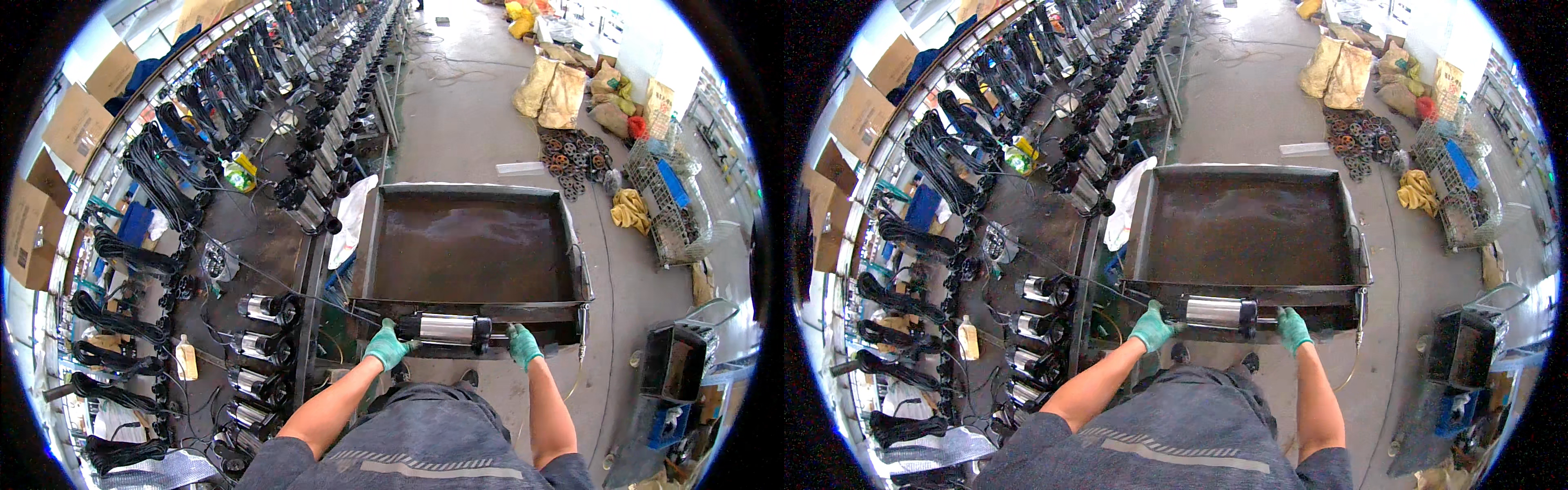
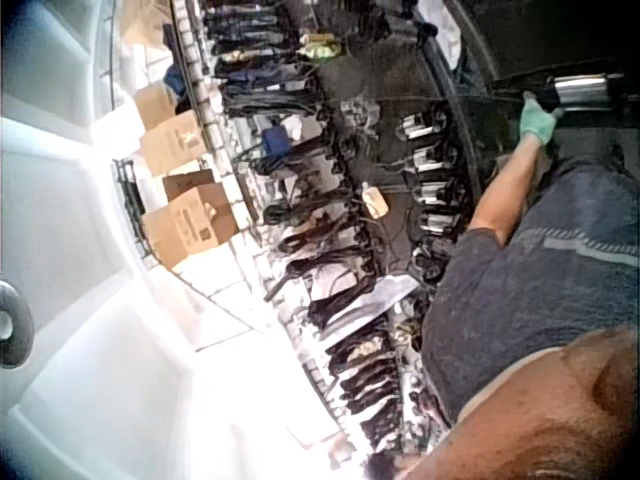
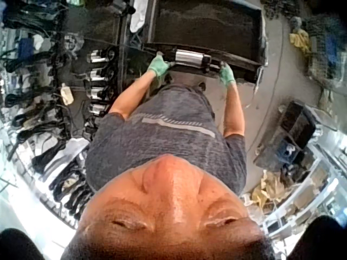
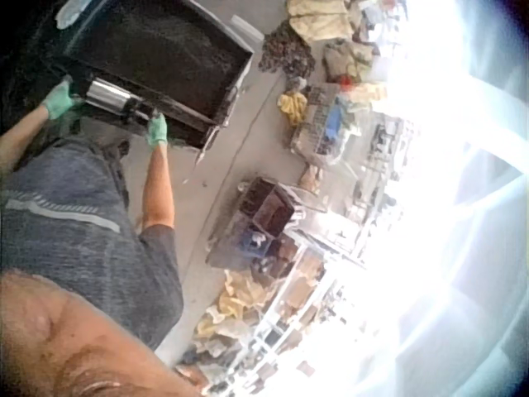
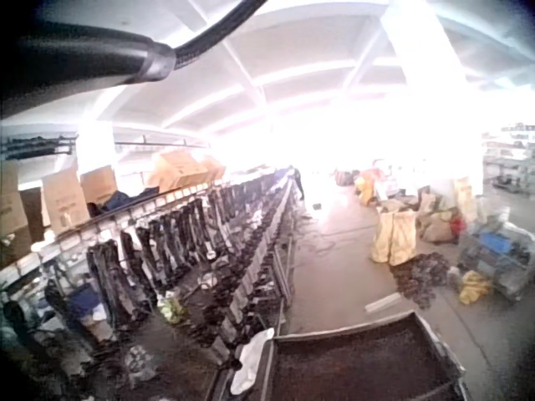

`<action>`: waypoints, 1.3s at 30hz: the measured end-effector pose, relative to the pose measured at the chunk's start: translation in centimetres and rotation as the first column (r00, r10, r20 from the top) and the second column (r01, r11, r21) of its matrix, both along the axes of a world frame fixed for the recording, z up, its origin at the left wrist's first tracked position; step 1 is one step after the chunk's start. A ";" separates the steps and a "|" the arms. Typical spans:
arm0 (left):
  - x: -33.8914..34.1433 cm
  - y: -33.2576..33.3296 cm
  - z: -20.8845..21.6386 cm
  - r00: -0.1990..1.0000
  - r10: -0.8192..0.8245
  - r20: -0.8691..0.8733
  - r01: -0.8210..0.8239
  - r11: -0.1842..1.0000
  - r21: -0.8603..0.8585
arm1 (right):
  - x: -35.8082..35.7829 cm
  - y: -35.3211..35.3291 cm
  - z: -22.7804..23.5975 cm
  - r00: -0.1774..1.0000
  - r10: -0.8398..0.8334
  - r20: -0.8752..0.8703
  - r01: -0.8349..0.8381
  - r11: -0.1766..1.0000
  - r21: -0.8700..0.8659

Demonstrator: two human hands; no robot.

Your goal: The person repeatedly picks up cylindrical electrical devices from a rack, places them into a large metal tray filled with liquid, and then removes them. This process is repeated multiple times with different units throughout the clip.

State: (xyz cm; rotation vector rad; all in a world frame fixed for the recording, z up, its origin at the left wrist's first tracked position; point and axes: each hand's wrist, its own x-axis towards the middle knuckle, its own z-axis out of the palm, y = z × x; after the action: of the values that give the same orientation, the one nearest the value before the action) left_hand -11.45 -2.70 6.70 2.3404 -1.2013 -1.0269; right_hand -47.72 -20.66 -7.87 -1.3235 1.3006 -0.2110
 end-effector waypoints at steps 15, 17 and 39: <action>-0.8 0.0 1.6 0.997 0.026 -0.078 -0.032 0.997 -0.075 | 1.3 1.3 9.8 0.999 -0.040 -0.004 0.038 0.976 -0.214; -0.8 0.0 1.8 0.997 0.018 -0.081 -0.024 0.997 -0.077 | -0.5 1.4 9.6 0.982 0.186 0.020 -0.151 0.852 -0.502; -0.7 0.2 1.6 0.999 0.007 -0.053 -0.010 0.998 -0.056 | -2.0 1.4 8.3 0.938 0.325 0.122 -0.259 0.889 -0.378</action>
State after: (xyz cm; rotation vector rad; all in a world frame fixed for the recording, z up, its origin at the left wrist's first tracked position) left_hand -12.17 -2.46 8.29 2.2595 -1.1834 -1.0325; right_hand -49.70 -19.30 0.47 -1.7489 0.9163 -0.3606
